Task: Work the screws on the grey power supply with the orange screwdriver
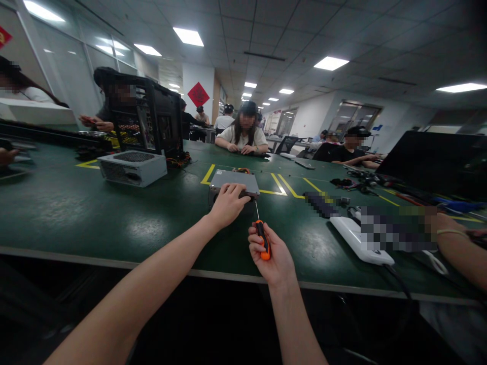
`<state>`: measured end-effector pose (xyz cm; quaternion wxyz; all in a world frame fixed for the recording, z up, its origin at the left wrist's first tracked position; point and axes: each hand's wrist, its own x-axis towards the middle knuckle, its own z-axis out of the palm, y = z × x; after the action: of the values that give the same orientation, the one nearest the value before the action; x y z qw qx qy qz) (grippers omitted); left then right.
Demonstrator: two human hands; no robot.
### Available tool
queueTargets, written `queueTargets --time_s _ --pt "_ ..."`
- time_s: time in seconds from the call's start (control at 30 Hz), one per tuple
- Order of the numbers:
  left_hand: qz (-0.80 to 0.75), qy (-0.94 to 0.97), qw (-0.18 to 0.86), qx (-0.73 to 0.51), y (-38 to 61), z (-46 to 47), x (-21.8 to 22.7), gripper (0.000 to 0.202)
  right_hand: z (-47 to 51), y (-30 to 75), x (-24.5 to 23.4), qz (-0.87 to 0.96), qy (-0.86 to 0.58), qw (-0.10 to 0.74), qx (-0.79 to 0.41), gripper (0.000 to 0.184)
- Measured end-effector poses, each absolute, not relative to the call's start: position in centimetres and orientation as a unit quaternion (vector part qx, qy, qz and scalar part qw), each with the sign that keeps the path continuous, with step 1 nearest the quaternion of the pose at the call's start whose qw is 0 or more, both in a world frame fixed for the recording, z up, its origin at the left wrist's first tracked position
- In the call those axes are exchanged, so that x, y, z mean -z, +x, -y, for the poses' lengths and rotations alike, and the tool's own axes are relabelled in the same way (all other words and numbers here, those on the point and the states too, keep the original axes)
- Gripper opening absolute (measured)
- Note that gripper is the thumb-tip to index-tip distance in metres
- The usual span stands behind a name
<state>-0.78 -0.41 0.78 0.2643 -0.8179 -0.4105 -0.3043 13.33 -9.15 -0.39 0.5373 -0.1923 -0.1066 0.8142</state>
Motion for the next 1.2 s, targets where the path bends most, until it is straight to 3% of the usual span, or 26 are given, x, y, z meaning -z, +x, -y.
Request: queueTargets --time_s 0.5,0.67,0.87,1.2 --pt "0.394 -0.813 0.321 0.284 -0.73 0.3 -1.12 0.022 9.24 13.24 0.21 0.118 -0.21 0.54 -0.807 0.02" --pt "0.398 -0.819 0.289 0.296 -0.63 0.1 -0.83 0.024 9.18 13.2 0.46 0.127 -0.201 0.54 -0.807 0.016" --pt "0.399 -0.821 0.253 0.319 -0.41 0.29 -0.62 0.023 9.09 13.44 0.61 0.134 -0.187 0.536 -0.812 0.025" --pt "0.474 -0.754 0.16 0.425 -0.98 0.1 -0.77 0.018 9.11 13.69 0.7 0.138 -0.167 0.522 -0.825 0.025"
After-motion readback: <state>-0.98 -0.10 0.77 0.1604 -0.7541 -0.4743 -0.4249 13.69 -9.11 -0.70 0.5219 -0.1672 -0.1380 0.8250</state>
